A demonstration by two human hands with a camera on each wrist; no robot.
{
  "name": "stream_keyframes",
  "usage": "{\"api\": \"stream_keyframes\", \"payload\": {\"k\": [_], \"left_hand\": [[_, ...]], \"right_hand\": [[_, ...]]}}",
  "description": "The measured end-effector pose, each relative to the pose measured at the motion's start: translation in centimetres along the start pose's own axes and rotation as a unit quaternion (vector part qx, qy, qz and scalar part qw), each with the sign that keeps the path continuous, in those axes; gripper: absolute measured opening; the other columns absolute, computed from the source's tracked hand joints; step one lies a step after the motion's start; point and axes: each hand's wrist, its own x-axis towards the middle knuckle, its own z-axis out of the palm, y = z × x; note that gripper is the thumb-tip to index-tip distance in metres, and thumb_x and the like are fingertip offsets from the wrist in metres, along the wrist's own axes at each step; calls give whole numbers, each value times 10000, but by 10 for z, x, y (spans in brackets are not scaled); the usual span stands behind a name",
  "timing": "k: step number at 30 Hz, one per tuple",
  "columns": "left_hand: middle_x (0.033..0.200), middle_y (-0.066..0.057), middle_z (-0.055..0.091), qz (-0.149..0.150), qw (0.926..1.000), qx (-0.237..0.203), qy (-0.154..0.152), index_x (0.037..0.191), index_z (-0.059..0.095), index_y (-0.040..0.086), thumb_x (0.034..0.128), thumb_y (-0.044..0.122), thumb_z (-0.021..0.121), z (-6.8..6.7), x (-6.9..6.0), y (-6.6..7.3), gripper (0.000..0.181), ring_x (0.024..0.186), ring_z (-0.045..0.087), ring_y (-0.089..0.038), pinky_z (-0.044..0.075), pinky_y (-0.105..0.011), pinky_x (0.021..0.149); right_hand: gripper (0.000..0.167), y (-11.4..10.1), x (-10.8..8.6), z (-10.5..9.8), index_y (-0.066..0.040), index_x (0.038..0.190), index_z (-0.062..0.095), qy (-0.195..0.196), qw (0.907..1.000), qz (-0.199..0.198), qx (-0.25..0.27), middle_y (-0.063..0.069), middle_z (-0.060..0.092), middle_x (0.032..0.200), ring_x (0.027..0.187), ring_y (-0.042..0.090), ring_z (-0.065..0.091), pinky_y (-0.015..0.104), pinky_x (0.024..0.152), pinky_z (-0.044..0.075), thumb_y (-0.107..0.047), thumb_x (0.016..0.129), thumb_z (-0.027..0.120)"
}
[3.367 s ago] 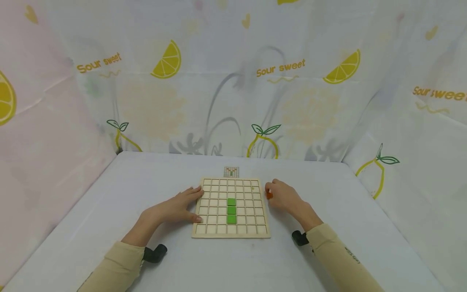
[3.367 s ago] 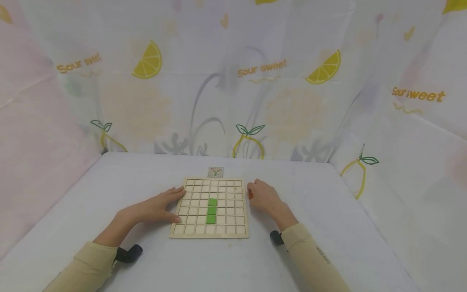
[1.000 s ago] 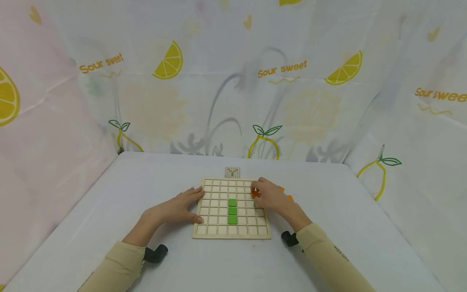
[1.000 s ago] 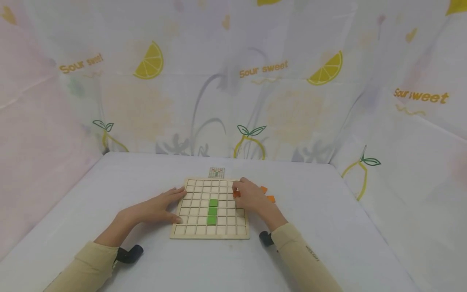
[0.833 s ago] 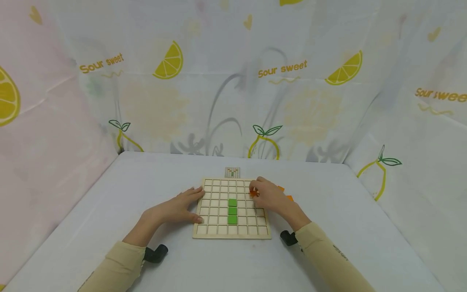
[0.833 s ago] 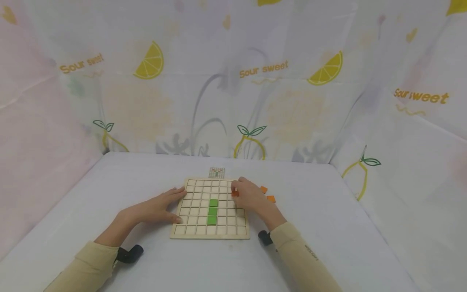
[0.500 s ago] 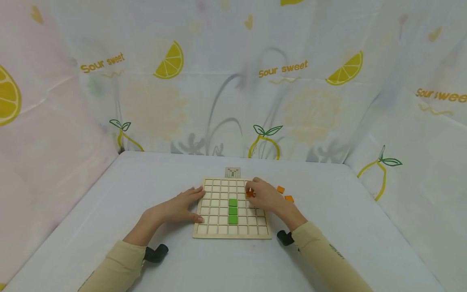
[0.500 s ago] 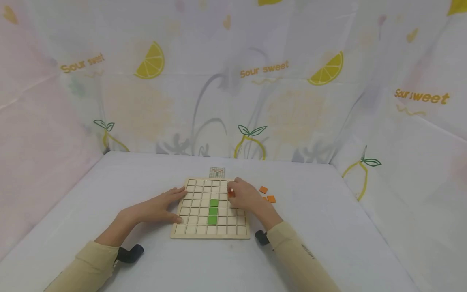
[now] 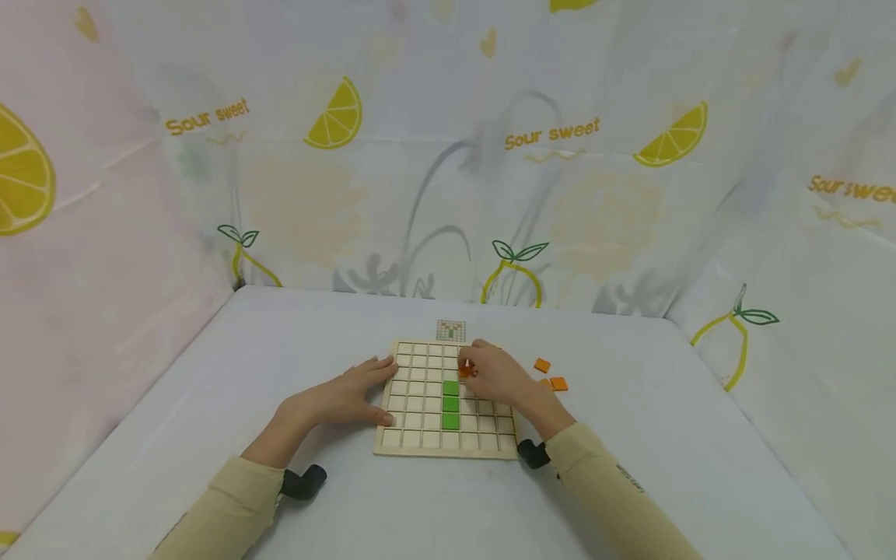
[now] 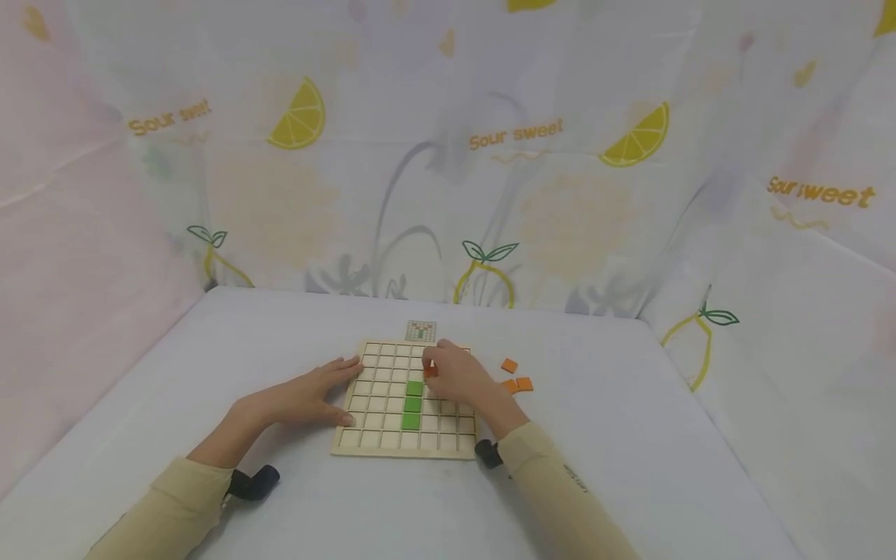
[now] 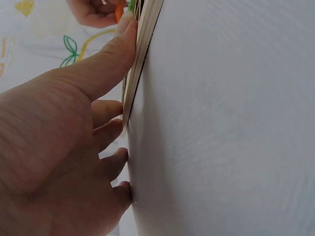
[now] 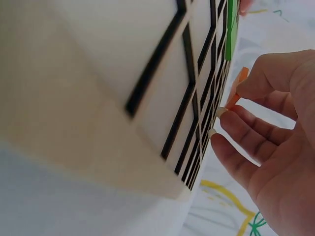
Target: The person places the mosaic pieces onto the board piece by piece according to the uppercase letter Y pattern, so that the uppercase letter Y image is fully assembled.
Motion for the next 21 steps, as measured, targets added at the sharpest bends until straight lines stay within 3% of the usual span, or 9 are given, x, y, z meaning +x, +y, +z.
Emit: {"api": "stream_keyframes", "payload": {"k": [13,21], "left_hand": [[1671,-121,180,15,10000,-14,-6,1574,280,102,815,500,770,0,0,0,988,1546,79,-417,157,-641,1217],[1676,-85,178,-14,10000,21,-3,1577,281,129,813,518,766,3,3,-3,985,1553,77,-394,139,-622,1231]], "right_hand": [[141,-16,17,-2,-136,1034,656,-350,9993,-29,161,9,600,1021,907,155,546,294,773,496,-80,909,621],[190,-26,27,1,-108,1034,665,-400,9991,-139,-37,42,620,1010,860,168,549,304,740,494,-31,882,581]]}}
